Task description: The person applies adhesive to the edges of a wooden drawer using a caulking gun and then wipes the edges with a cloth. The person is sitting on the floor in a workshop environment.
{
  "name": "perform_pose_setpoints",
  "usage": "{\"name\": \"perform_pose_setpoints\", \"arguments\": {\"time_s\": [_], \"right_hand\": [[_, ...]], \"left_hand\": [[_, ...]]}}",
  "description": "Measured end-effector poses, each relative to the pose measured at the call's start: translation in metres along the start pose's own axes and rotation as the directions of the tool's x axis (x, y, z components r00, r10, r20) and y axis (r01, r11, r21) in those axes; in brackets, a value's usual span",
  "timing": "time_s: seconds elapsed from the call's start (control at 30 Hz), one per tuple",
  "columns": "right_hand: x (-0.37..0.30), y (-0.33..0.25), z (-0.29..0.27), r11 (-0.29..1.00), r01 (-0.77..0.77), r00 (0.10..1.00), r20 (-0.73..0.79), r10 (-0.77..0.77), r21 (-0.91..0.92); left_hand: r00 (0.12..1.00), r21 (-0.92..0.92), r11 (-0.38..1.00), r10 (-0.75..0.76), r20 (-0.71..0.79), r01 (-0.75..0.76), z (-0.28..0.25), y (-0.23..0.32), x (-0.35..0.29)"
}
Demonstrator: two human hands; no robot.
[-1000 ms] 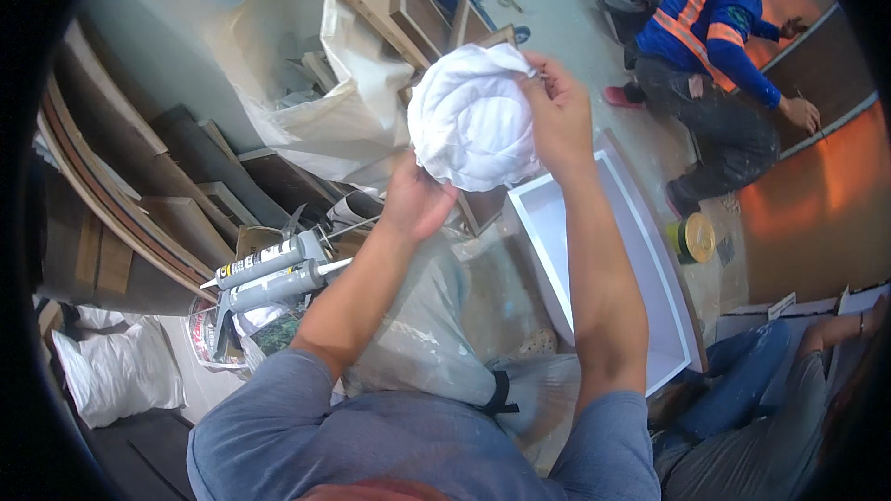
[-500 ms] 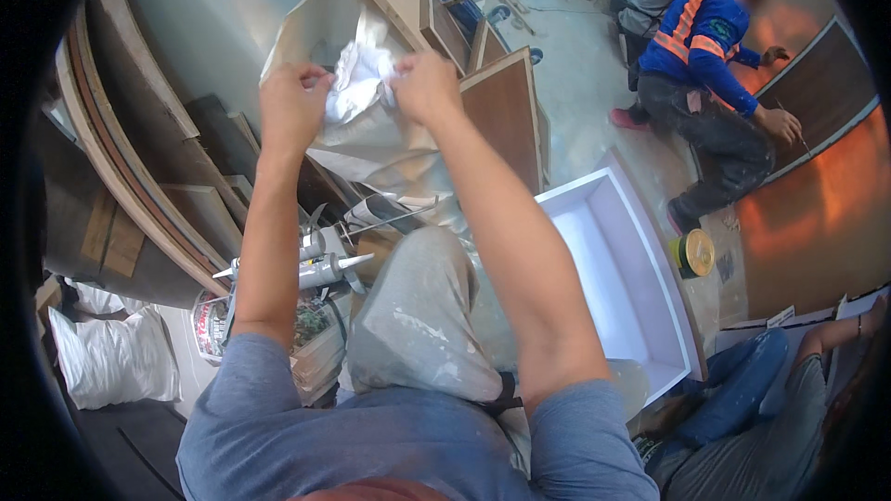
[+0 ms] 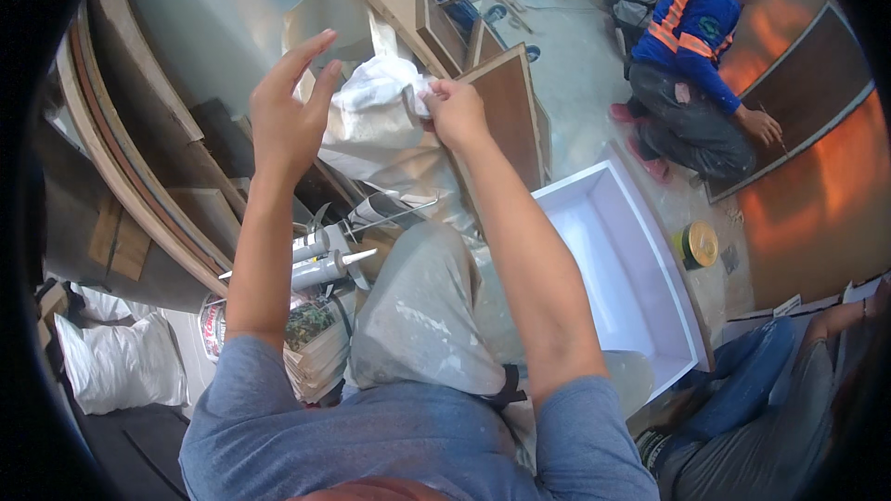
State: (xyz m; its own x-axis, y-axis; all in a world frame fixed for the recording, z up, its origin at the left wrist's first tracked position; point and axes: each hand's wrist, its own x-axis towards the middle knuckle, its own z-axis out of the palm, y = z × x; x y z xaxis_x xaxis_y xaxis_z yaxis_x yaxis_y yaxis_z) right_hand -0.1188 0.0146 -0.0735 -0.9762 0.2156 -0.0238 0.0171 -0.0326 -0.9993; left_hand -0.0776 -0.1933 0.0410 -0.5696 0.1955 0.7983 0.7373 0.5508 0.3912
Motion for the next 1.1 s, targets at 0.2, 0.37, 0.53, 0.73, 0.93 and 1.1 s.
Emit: {"name": "perform_pose_setpoints", "arguments": {"time_s": [0.2, 0.37, 0.53, 0.73, 0.93, 1.1], "right_hand": [[-0.029, 0.021, -0.011, 0.898, 0.143, 0.990, -0.066, -0.127, 0.417], [-0.058, 0.059, 0.006, 0.932, 0.164, 0.985, -0.098, -0.139, 0.323], [-0.053, 0.070, 0.006, 0.900, 0.096, 0.995, -0.063, -0.077, 0.426], [-0.045, 0.039, 0.001, 0.902, 0.120, 0.992, -0.012, -0.126, 0.415], [-0.054, 0.015, -0.009, 0.546, 0.283, 0.942, -0.121, -0.314, 0.788], [-0.059, -0.005, -0.019, 0.579, 0.543, 0.840, -0.401, -0.366, 0.608]], "left_hand": [[0.999, -0.023, 1.000, -0.021, -0.025, 0.020, -0.005, 0.018, -0.043], [0.998, -0.005, 0.998, -0.055, 0.040, 0.055, 0.011, 0.012, -0.072], [0.996, -0.029, 0.997, -0.076, 0.046, 0.078, 0.015, 0.009, -0.089], [0.989, -0.032, 0.990, -0.138, 0.054, 0.140, 0.011, 0.011, -0.094], [0.965, -0.028, 0.973, -0.225, 0.132, 0.231, 0.008, 0.015, -0.100], [0.930, 0.388, 0.864, 0.209, 0.303, -0.320, 0.025, -0.011, -0.078]]}}
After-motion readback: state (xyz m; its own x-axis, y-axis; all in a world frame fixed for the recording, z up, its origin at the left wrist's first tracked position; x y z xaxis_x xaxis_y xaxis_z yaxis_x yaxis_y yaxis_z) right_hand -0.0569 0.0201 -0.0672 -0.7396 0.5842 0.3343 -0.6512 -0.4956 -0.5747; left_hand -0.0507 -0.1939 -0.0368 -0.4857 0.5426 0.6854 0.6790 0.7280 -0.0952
